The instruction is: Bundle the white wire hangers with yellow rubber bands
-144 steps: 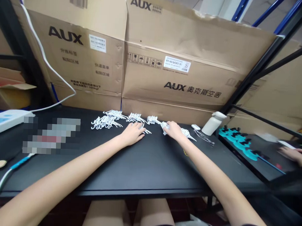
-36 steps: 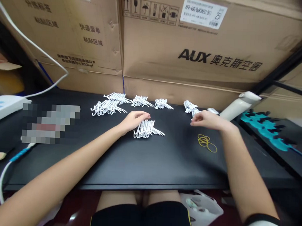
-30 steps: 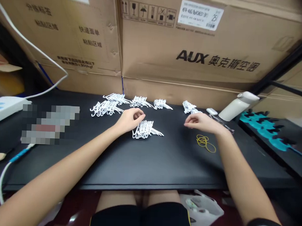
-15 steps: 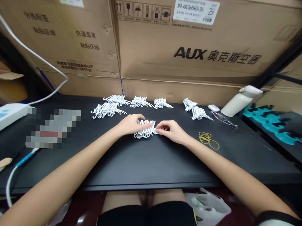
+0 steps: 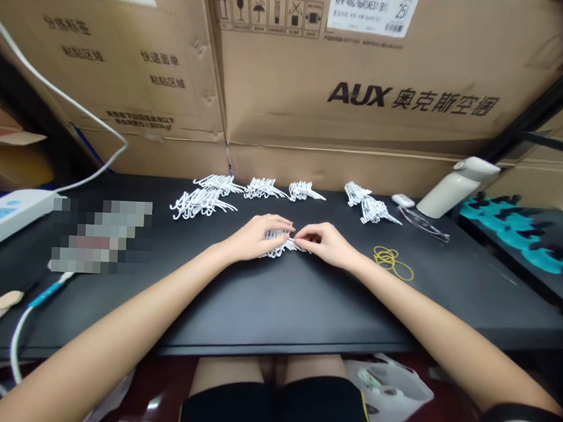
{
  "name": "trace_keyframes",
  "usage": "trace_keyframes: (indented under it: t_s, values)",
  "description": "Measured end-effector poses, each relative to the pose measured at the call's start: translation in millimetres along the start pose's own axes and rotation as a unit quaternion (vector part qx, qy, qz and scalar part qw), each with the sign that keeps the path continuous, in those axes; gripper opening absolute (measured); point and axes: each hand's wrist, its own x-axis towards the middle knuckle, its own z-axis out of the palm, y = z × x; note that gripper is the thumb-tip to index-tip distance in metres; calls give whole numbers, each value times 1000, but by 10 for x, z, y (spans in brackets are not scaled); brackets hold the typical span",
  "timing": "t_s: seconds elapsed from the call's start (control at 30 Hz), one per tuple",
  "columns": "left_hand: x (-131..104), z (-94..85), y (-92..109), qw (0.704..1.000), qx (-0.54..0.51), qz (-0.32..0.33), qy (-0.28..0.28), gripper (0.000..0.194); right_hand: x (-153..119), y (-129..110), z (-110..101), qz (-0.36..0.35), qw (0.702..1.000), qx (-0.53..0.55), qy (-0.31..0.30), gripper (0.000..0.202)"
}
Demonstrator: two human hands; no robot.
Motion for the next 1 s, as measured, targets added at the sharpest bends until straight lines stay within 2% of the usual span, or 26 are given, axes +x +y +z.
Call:
trace_keyframes:
  t_s: [0.1, 0.2, 0.5, 0.67, 0.87, 1.0]
  values:
    - [-7, -10, 24, 999, 21, -23, 5, 41, -36, -23, 5, -31, 998, -38, 26, 20]
    - [-18, -18, 53, 998, 43, -45, 6, 43, -62, -37, 7, -26, 998, -45, 35, 23]
    - [-6, -24, 24, 999, 27, 39, 1, 24, -52, -23, -33, -8, 998, -51, -26, 18]
    - [-5, -38, 50, 998, 20, 56, -16, 25, -50, -51, 23, 7, 998, -64, 1, 25]
    - [-6, -19, 50, 998, 19, 59, -20, 24, -29, -149, 61, 14, 995, -93, 19, 20]
    - [-9, -8, 64, 999, 11, 41, -23, 23, -16, -194, 52, 25, 994, -103, 9, 17]
